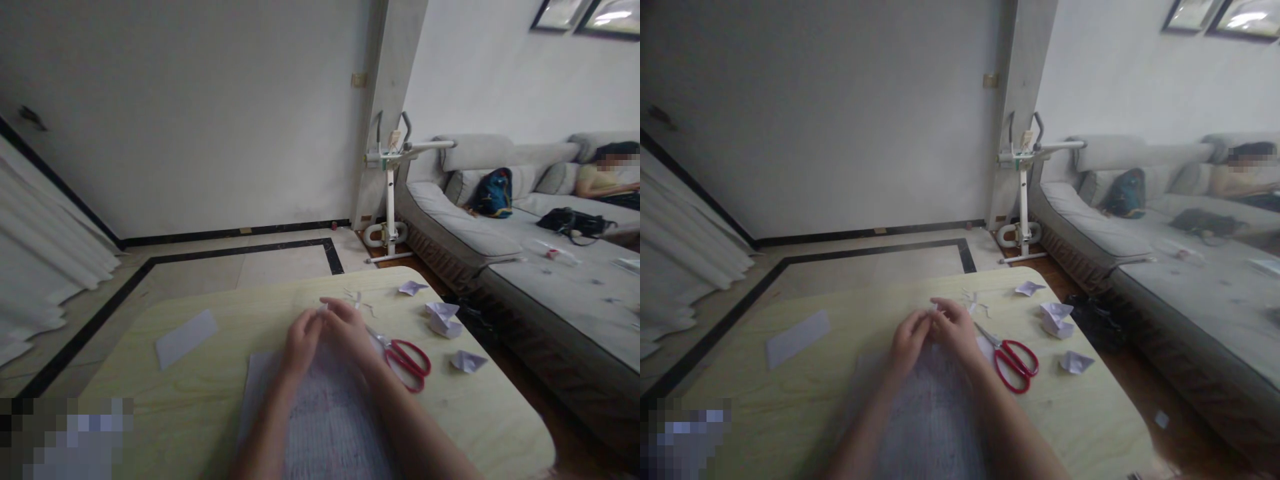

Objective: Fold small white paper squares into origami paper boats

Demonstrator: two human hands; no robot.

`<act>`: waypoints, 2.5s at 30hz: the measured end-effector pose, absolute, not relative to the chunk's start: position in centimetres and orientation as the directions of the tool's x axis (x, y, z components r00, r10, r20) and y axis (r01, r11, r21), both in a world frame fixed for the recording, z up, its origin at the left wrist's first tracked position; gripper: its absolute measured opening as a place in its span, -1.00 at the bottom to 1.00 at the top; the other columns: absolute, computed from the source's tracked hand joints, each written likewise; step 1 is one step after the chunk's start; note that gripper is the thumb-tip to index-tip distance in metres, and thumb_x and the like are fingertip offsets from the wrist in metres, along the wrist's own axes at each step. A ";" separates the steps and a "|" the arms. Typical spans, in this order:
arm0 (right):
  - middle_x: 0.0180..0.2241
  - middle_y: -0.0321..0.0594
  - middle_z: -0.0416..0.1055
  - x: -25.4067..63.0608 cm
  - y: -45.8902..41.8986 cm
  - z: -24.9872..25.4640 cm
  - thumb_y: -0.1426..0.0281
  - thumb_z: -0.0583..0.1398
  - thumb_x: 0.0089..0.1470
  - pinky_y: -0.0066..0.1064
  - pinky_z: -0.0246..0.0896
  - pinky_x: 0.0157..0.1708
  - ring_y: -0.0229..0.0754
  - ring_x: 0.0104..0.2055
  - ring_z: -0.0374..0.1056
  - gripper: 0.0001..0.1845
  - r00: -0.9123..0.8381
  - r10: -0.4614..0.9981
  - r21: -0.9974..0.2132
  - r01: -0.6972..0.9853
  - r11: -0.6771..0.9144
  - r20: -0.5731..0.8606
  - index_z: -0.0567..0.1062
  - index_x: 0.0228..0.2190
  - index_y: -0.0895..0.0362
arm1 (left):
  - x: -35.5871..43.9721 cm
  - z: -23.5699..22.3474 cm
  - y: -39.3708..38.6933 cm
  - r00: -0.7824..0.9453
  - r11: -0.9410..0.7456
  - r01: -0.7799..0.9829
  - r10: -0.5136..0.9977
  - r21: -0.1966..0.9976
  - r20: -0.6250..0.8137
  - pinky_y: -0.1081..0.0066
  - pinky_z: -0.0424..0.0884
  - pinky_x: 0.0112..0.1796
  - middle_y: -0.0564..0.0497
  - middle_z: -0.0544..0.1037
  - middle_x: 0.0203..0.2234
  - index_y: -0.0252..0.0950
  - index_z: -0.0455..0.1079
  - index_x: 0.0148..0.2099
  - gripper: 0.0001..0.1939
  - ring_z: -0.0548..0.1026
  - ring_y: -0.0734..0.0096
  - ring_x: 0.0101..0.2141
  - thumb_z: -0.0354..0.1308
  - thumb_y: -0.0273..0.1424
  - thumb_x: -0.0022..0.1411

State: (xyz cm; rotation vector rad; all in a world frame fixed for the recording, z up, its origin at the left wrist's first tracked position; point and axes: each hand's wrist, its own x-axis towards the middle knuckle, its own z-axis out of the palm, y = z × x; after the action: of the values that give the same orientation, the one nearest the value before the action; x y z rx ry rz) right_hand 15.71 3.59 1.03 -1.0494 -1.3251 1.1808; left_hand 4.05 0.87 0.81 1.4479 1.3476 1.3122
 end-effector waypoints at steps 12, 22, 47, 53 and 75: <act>-0.31 -0.16 0.54 15.9 3.8 1.4 0.33 0.22 -0.07 -0.24 0.27 -0.16 -0.07 -0.22 0.43 -0.79 -0.046 0.987 -0.985 0.082 0.154 0.151 0.58 -0.34 0.12 | 3.8 0.5 1.1 -0.194 -0.303 0.435 0.888 0.848 0.417 0.42 0.40 -0.29 -0.05 0.52 -0.30 -0.26 0.42 -0.18 -0.79 0.49 0.39 -0.33 0.07 -0.30 0.18; -0.43 -0.19 0.50 15.6 3.4 1.6 0.41 0.18 -0.07 -0.38 0.27 -0.37 -0.16 -0.39 0.39 -0.84 -0.087 0.986 -0.977 0.150 0.154 0.142 0.54 -0.41 0.18 | 3.0 0.7 1.5 -0.326 -0.099 0.053 0.939 0.994 0.111 0.47 0.39 -0.42 0.04 0.48 -0.48 -0.33 0.35 -0.28 -0.77 0.47 0.46 -0.48 0.13 -0.25 0.10; -0.45 -0.18 0.49 15.9 3.4 1.7 0.40 0.18 -0.02 -0.42 0.22 -0.36 -0.18 -0.38 0.38 -0.85 -0.069 0.968 -0.932 0.260 0.252 0.243 0.55 -0.47 0.18 | 3.1 0.9 1.2 -0.218 -0.143 0.206 0.958 0.968 0.188 0.43 0.39 -0.35 -0.02 0.52 -0.45 -0.32 0.43 -0.31 -0.75 0.49 0.35 -0.38 0.12 -0.23 0.11; -0.46 -0.21 0.49 15.7 3.1 2.1 0.36 0.16 0.01 -0.46 0.20 -0.42 -0.20 -0.40 0.37 -0.82 -0.167 0.975 -0.961 0.209 0.181 0.147 0.53 -0.44 0.19 | 3.2 1.3 1.2 -0.276 -0.124 0.198 0.945 0.972 0.177 0.45 0.38 -0.36 -0.01 0.53 -0.45 -0.32 0.41 -0.32 -0.77 0.49 0.36 -0.39 0.11 -0.24 0.12; -0.56 -0.28 0.38 15.5 2.4 1.9 0.37 0.12 0.03 -0.49 0.04 -0.53 -0.29 -0.53 0.23 -0.84 -0.145 0.960 -0.846 0.453 0.281 0.242 0.45 -0.51 0.16 | 3.1 1.1 1.4 -0.257 -0.117 0.257 0.949 0.959 0.184 0.39 0.38 -0.29 -0.04 0.55 -0.41 -0.31 0.47 -0.31 -0.77 0.49 0.31 -0.35 0.15 -0.26 0.07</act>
State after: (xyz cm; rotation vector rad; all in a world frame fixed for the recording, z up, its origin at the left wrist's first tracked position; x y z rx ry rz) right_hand 15.53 2.44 1.93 -1.2921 -1.7390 0.7851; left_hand 3.07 1.37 1.14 1.3609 1.5276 1.4147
